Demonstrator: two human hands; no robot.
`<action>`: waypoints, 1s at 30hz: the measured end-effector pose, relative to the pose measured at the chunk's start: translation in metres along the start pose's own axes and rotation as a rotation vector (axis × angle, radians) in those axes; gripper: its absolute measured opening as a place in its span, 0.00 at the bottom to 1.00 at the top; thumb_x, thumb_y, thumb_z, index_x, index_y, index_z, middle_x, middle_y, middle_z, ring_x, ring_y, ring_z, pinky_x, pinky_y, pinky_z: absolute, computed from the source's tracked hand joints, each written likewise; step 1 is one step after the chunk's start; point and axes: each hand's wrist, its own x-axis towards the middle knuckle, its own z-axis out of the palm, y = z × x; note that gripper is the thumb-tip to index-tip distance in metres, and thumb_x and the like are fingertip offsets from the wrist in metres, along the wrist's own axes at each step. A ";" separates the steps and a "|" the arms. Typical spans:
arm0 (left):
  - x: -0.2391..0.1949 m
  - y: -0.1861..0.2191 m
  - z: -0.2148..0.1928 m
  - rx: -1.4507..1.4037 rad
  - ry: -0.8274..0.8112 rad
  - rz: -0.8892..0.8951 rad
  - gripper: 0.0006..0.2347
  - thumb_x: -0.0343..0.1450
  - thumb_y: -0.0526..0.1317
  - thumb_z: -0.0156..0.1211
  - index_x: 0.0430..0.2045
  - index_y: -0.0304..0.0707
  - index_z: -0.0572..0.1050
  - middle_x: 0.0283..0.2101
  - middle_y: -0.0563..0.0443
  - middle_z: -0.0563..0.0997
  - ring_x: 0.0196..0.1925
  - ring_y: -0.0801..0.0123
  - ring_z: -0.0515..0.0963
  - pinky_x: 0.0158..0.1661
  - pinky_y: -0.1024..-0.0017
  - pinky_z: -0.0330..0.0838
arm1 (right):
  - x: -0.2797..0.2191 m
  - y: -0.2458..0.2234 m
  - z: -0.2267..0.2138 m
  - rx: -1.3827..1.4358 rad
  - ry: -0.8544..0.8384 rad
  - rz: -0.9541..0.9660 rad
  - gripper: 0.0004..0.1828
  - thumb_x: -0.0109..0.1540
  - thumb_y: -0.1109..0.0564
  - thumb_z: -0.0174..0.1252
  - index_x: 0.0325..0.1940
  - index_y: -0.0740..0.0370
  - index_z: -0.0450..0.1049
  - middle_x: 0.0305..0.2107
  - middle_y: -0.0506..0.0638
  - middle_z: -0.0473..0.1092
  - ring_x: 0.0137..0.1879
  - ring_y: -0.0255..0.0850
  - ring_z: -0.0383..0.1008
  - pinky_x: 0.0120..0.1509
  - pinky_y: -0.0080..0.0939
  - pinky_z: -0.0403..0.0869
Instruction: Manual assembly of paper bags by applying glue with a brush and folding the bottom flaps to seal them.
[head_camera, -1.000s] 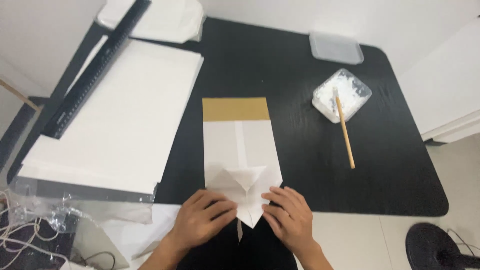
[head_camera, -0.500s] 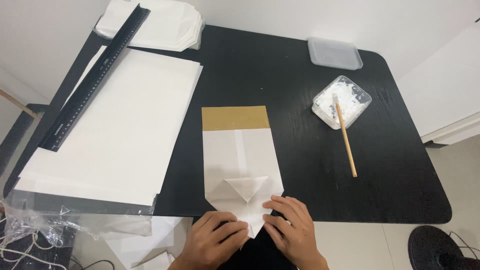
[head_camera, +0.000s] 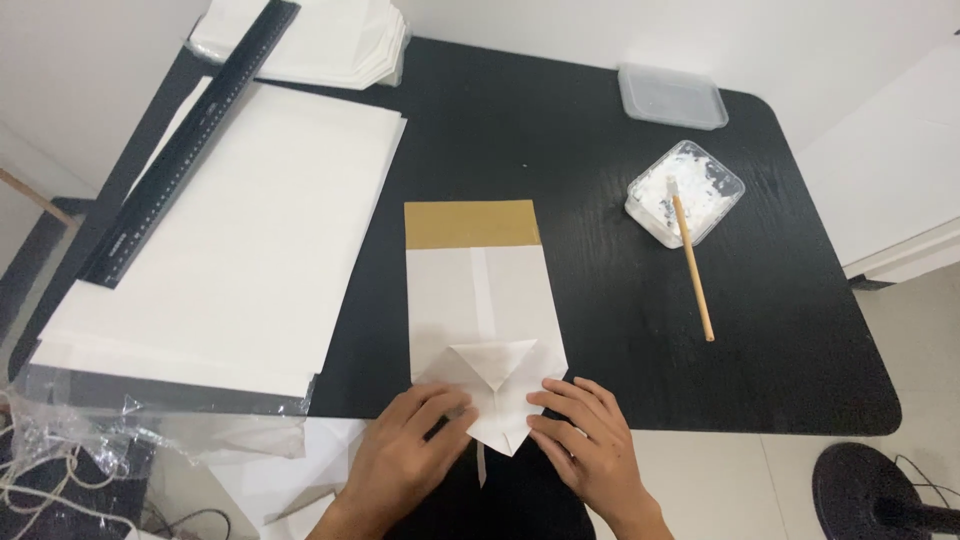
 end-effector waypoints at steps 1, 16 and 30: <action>0.002 -0.002 -0.001 -0.001 -0.002 0.009 0.06 0.69 0.30 0.63 0.37 0.35 0.77 0.44 0.45 0.79 0.45 0.54 0.78 0.44 0.59 0.78 | 0.003 0.004 -0.001 -0.004 0.008 0.003 0.07 0.60 0.58 0.66 0.40 0.53 0.76 0.47 0.49 0.77 0.59 0.48 0.78 0.66 0.55 0.71; 0.008 -0.002 0.006 0.140 0.072 -0.170 0.06 0.65 0.42 0.74 0.23 0.42 0.82 0.32 0.57 0.84 0.38 0.67 0.85 0.38 0.71 0.81 | 0.024 0.004 -0.008 0.084 -0.051 0.213 0.04 0.57 0.60 0.69 0.36 0.57 0.84 0.39 0.47 0.81 0.50 0.43 0.80 0.67 0.51 0.70; 0.022 -0.016 0.011 0.087 -0.114 -0.308 0.07 0.71 0.44 0.66 0.26 0.43 0.82 0.42 0.60 0.83 0.49 0.73 0.81 0.51 0.77 0.78 | 0.065 0.000 -0.024 0.179 -0.204 0.441 0.04 0.60 0.60 0.66 0.39 0.61 0.84 0.41 0.53 0.80 0.53 0.51 0.79 0.61 0.52 0.74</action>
